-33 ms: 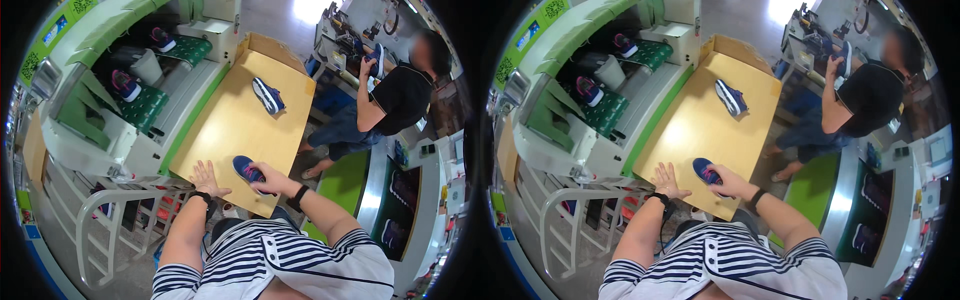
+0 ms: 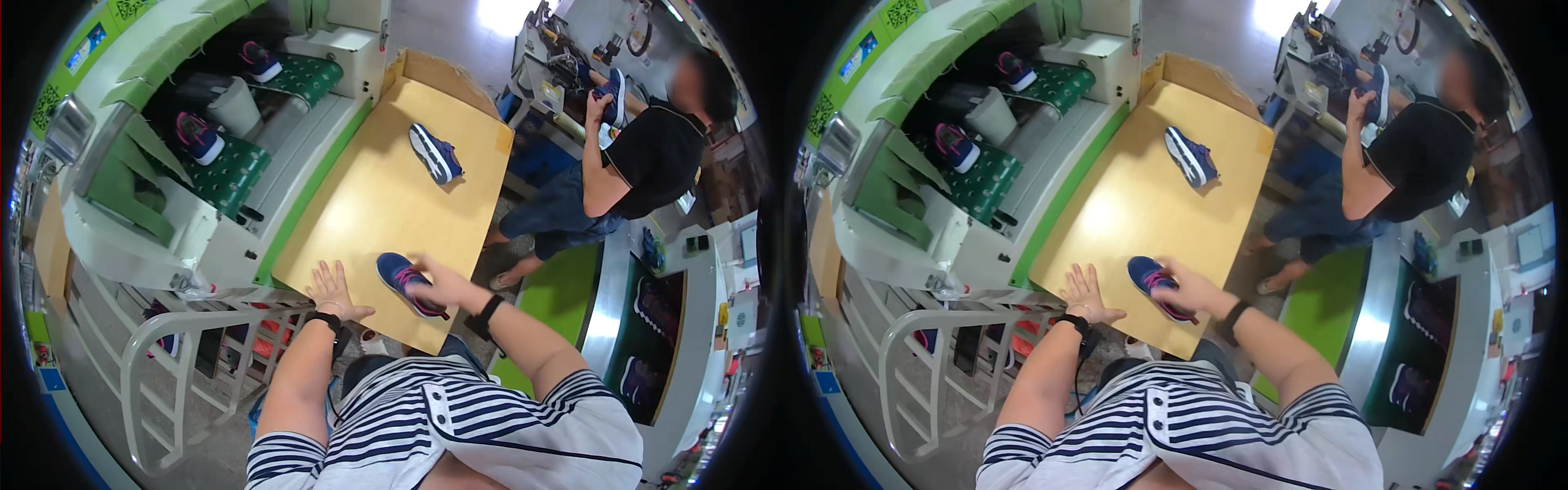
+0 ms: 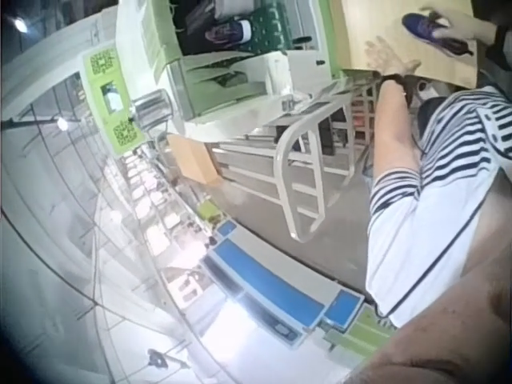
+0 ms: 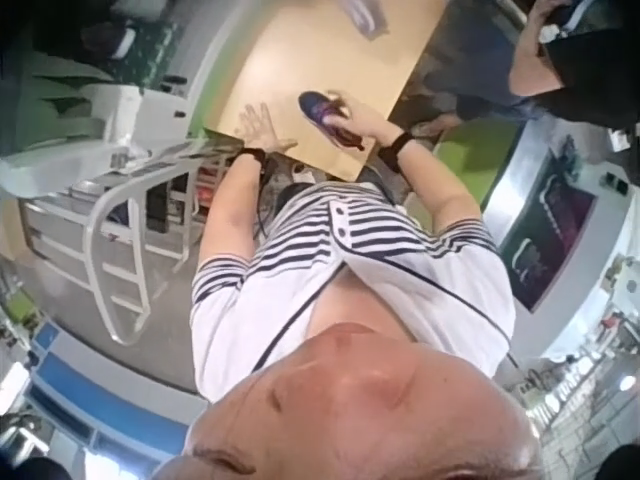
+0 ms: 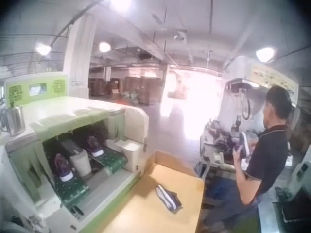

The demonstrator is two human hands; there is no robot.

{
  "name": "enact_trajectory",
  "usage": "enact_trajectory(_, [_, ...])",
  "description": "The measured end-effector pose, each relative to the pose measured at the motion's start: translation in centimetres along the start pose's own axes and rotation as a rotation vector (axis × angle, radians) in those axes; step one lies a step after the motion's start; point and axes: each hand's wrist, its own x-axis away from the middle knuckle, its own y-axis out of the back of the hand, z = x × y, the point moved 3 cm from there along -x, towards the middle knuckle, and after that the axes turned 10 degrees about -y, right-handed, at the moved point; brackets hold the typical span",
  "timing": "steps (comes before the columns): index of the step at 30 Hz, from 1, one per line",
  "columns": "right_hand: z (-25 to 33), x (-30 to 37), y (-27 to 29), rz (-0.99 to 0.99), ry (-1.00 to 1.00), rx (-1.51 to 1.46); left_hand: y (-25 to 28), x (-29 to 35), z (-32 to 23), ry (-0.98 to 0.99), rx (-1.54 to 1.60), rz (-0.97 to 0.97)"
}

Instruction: Operating a heat-setting conveyor machine in a shoe factory to process athletic shoes.

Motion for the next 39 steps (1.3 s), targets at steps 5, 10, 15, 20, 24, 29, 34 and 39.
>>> enact_trajectory(5, [-7.9,-12.1,8.4,-0.556,0.107,0.265,0.9,-0.2,-1.2,-0.006,-0.006,-0.036])
enact_trajectory(10, [-10.5,-21.8,16.7,-0.817,-0.155,0.344,0.9,-1.5,-1.1,0.039,0.048,0.04])
enact_trajectory(15, [-11.5,-21.0,13.6,-0.8,-0.156,0.089,0.7,-1.5,-1.1,0.034,0.074,0.031])
enact_trajectory(20, [-7.1,-11.2,8.2,-0.855,-0.072,0.382,-0.3,-0.8,-0.1,0.031,0.103,0.011])
enact_trajectory(24, [-5.4,-2.5,5.3,-0.646,0.184,0.221,-0.5,-0.7,0.0,0.012,0.089,-0.025])
enact_trajectory(29, [-6.3,-5.9,4.8,-0.461,0.031,-0.243,0.9,-0.8,-1.7,0.02,0.061,0.033])
enact_trajectory(34, [-4.1,-7.9,4.3,-0.354,-0.387,-0.62,0.3,-3.8,1.9,-0.128,0.571,-0.182])
enact_trajectory(39, [8.8,0.4,5.8,-0.096,0.114,-1.022,8.9,3.8,-8.1,-0.656,1.668,-0.14])
